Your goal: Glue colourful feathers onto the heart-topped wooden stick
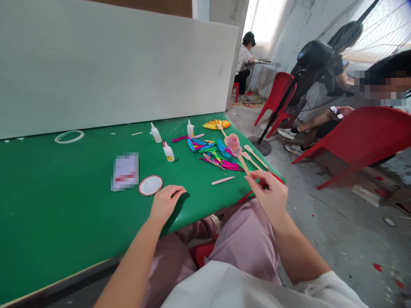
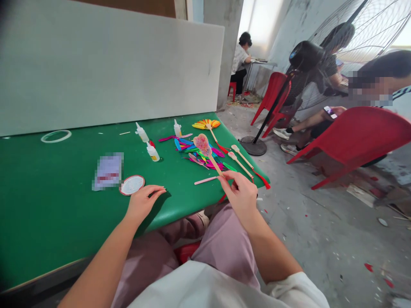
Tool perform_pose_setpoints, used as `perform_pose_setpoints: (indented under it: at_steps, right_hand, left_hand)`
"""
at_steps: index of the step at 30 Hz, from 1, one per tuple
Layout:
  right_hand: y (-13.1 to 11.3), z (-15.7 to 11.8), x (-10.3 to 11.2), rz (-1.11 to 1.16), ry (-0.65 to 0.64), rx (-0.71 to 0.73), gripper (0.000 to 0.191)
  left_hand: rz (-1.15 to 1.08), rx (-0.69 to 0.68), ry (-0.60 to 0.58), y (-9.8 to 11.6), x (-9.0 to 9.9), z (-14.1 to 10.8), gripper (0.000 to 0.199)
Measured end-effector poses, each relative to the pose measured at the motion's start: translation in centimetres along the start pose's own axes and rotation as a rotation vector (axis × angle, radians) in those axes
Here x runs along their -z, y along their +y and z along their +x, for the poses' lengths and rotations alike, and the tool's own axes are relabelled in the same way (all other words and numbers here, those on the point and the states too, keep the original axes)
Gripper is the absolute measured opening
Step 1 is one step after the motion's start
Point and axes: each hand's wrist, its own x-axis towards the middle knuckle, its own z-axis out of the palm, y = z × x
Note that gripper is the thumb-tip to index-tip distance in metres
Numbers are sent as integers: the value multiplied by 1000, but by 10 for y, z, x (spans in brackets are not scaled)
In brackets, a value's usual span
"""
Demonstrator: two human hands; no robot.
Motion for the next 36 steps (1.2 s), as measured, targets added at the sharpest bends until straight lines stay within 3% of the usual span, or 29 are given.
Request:
perform_pose_setpoints:
  at_steps: [5,9,14,21,25,29,34,36]
  right_hand:
    - [-1,-7,-19,107,-101,-83,22]
    - [-5,-22,-66,156,-382,-66,22]
    - [-18,-26,-121,-51,-661,-3,20]
    - [-38,-7,-162,-194,-778,117,22]
    - [-38,-4,-174,-217,-815,163,22]
    - [-31,-1,-171,-174,-855,177,26]
    - [-16,6,-165,-3,-828,66,26]
    - [-11,7,-164,52,-816,14,25]
  left_hand:
    - [-24,-49,33,2,1,2,27]
    - [-20,-77,48,2,0,2,25]
    - [-13,-52,49,0,2,1,22]
    - [-37,6,47,8,5,2,26]
    - [-38,15,16,9,10,2,26]
    - [-57,54,38,-2,32,13,33]
    - [170,86,251,-29,71,56,32]
    - [242,104,257,-43,79,76,37]
